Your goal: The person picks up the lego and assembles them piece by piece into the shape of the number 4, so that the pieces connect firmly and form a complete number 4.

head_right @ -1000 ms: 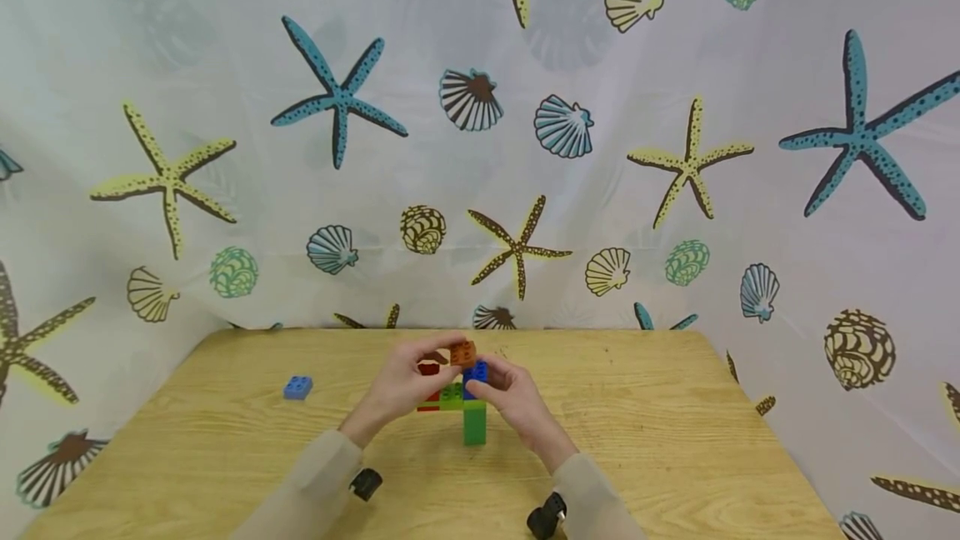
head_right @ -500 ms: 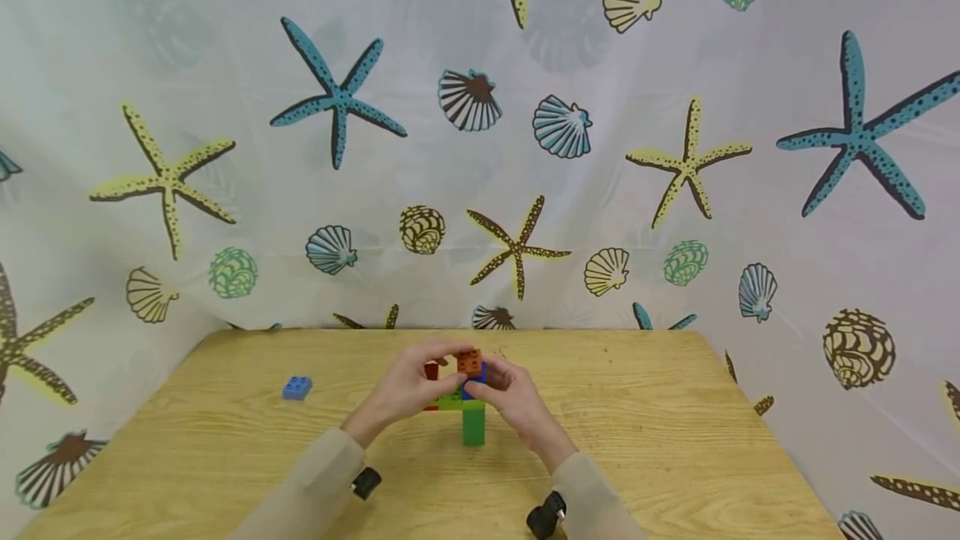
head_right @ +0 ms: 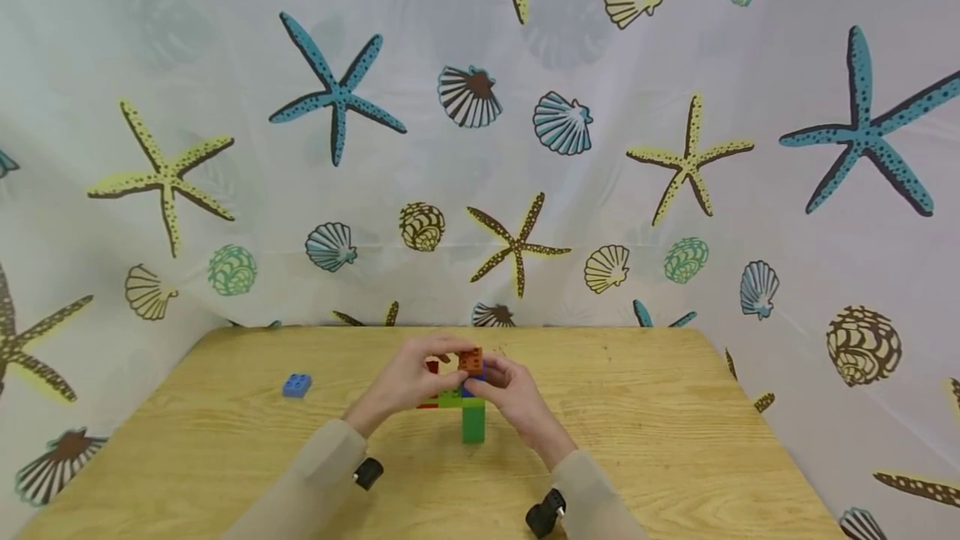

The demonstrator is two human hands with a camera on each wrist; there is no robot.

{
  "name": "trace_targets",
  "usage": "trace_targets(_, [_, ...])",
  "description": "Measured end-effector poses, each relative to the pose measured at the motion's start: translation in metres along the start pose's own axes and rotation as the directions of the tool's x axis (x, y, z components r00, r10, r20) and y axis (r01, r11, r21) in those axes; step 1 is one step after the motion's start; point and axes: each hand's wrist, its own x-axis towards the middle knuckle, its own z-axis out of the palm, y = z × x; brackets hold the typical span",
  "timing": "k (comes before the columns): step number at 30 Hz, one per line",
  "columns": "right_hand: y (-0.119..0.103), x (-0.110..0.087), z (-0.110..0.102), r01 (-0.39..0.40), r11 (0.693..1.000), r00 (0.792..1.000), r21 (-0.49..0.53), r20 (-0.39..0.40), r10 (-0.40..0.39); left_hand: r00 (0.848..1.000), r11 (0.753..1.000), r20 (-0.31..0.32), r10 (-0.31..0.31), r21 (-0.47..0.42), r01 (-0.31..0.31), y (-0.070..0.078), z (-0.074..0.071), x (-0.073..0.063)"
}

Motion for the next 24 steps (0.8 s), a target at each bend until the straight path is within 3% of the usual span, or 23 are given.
trace_targets(5, [-0.0014,0.0,-0.0006,0.007,1.0,1.0,0.001,0.0,-0.007,0.999,0.999,0.037,-0.003,0.041,0.002,0.0027,-0.002,0.0036])
trace_targets(14, [0.0005,0.0001,0.0009,0.019,1.0,1.0,0.011,0.008,-0.019,0.998,0.998,0.046,-0.043,0.047,0.041,0.0013,-0.0027,0.0044])
trace_targets(19, [0.0002,-0.0006,0.0011,0.019,1.0,1.0,0.003,0.001,-0.019,0.998,0.998,0.067,-0.005,0.055,0.001,-0.0016,-0.0031,0.0061])
trace_targets(24, [-0.0019,-0.0014,0.0016,0.013,1.0,1.0,-0.01,-0.008,-0.013,0.993,1.0,0.116,0.012,0.009,-0.013,-0.0039,-0.0055,0.0097])
